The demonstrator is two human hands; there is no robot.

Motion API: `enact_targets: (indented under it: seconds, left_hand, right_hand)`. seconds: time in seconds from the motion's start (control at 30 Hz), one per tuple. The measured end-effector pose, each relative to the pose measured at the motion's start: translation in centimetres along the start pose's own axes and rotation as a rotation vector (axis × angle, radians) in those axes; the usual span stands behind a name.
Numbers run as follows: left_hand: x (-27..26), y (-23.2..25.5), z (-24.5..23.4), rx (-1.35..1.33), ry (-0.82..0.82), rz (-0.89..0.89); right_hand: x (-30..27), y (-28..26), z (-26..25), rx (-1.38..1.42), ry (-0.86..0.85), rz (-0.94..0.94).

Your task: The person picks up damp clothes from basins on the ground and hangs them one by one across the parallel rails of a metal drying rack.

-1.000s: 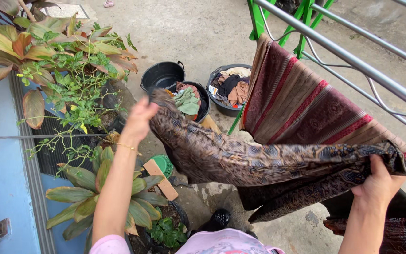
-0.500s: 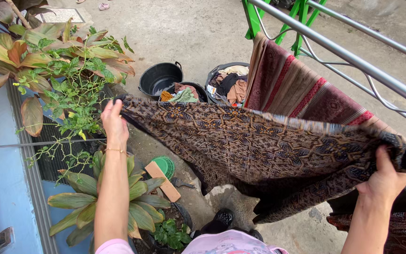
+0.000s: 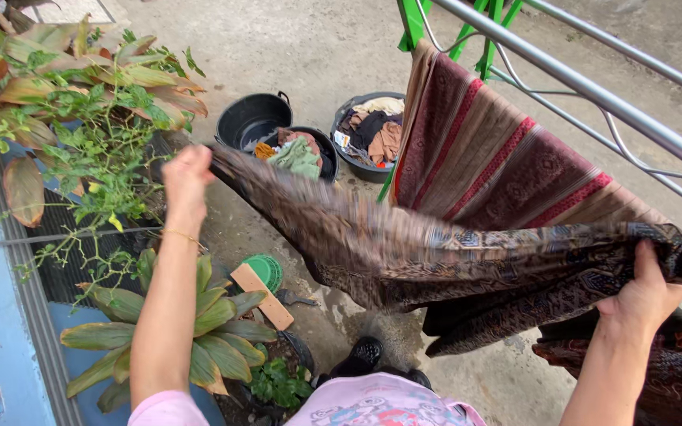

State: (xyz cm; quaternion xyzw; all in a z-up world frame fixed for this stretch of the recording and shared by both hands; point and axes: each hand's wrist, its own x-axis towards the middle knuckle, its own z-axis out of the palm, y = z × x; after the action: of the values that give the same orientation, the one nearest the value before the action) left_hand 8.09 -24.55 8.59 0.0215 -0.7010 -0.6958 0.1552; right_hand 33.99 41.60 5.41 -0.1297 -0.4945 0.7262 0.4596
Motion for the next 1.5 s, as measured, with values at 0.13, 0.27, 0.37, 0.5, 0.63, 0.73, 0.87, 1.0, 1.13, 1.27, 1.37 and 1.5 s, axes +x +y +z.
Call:
enact_targets:
  seconds: [0.13, 0.27, 0.37, 0.5, 0.63, 0.73, 0.87, 1.0, 1.13, 1.27, 1.37, 1.5]
  left_hand:
    - [2.6, -4.1, -1.0, 0.091, 0.120, 0.356]
    - [1.4, -7.0, 2.1, 0.068, -0.162, 0.081]
    - [1.4, -2.5, 2.6, -0.369, -0.131, 0.098]
    - [-1.9, 0.6, 9.4, -0.529, -0.163, 0.052]
    - [-11.4, 1.7, 22.4, 0.088, -0.587, 0.493]
    - [-18.7, 3.9, 29.2, -0.037, -0.922, 0.491]
    - [-20.3, 4.6, 32.0, 0.099, -1.110, 0.290]
    - [-18.1, 4.0, 32.3, 0.222, -1.042, 0.490]
    - [-14.3, 4.7, 31.7, 0.101, -0.989, 0.493]
    - [-11.3, 5.2, 31.1, 0.100, -0.960, 0.612]
    - [-8.2, 5.7, 31.4, -0.018, -0.784, 0.696]
    - [-5.1, 6.8, 32.5, -0.085, -0.681, 0.556]
  right_hand:
    - [-0.8, -1.2, -0.3, 0.014, -0.039, 0.020]
    - [-1.7, -2.9, 0.9, -0.068, 0.010, 0.019]
    - [-2.9, -4.7, 2.6, -0.159, 0.061, 0.012]
    - [-2.5, -5.3, 4.4, 0.149, 0.116, 0.153]
    - [-4.9, -3.1, 7.5, -0.046, 0.032, 0.295]
    - [-7.0, -1.6, 10.7, 0.005, -0.130, 0.351]
    - [-7.7, -3.0, 11.4, -0.046, -0.286, 0.318]
    - [-6.4, -5.6, 8.4, -0.098, -0.261, 0.420]
    - [-3.8, -6.9, -0.3, -0.381, -0.124, 0.283]
    - [-2.9, -6.9, -9.0, -0.516, 0.085, -0.148]
    - [-4.8, -5.9, -9.6, -0.487, 0.309, -0.191]
    - [-9.8, -7.8, -6.8, -0.931, -0.417, 0.009]
